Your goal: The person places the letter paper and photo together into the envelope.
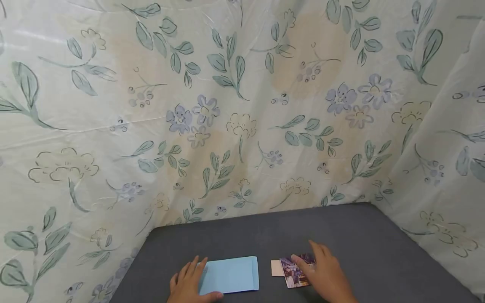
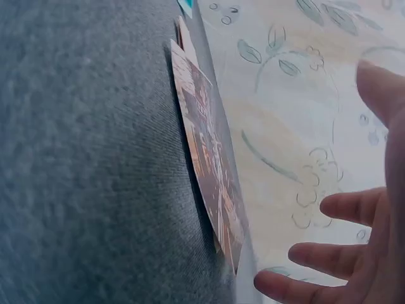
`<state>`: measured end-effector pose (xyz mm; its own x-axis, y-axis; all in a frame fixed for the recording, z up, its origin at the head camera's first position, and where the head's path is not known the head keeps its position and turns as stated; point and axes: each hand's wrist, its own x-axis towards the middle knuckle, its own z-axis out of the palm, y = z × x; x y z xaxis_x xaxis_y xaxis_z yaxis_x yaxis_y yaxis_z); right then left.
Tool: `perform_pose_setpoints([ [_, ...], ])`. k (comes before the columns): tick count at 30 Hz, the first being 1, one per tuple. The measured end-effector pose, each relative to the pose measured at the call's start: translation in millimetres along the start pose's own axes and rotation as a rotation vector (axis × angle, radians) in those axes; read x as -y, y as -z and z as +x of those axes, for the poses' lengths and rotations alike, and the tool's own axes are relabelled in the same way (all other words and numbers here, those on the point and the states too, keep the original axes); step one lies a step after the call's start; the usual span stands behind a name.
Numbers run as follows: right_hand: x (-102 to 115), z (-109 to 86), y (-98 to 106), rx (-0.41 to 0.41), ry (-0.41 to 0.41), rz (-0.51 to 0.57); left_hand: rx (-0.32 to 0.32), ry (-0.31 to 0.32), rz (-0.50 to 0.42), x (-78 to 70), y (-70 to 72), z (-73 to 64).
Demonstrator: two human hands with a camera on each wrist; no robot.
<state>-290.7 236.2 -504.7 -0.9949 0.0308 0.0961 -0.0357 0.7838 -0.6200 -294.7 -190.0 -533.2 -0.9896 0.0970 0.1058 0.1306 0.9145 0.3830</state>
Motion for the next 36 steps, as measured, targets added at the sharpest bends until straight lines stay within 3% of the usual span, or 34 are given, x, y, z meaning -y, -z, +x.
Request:
perform_pose_setpoints([
  [8,-12.6,2.3,11.2,-0.026,-0.073,0.146,0.053,-0.031,-0.04,9.0,-2.7,1.3],
  [16,-18.5,-5.6,18.9,-0.031,-0.172,0.408,0.125,-0.053,-0.083,18.4,-8.2,6.9],
  [19,-18.1,-7.7,20.0,-0.03,-0.197,0.439,0.138,-0.053,-0.085,19.8,-9.8,7.6],
  [29,-15.9,-9.8,19.3,0.013,-0.268,0.504,0.076,-0.096,-0.068,16.1,-11.1,0.2],
  [36,-19.9,-5.9,17.4,0.076,-0.277,0.504,0.039,-0.08,-0.047,12.8,-13.2,-4.0],
])
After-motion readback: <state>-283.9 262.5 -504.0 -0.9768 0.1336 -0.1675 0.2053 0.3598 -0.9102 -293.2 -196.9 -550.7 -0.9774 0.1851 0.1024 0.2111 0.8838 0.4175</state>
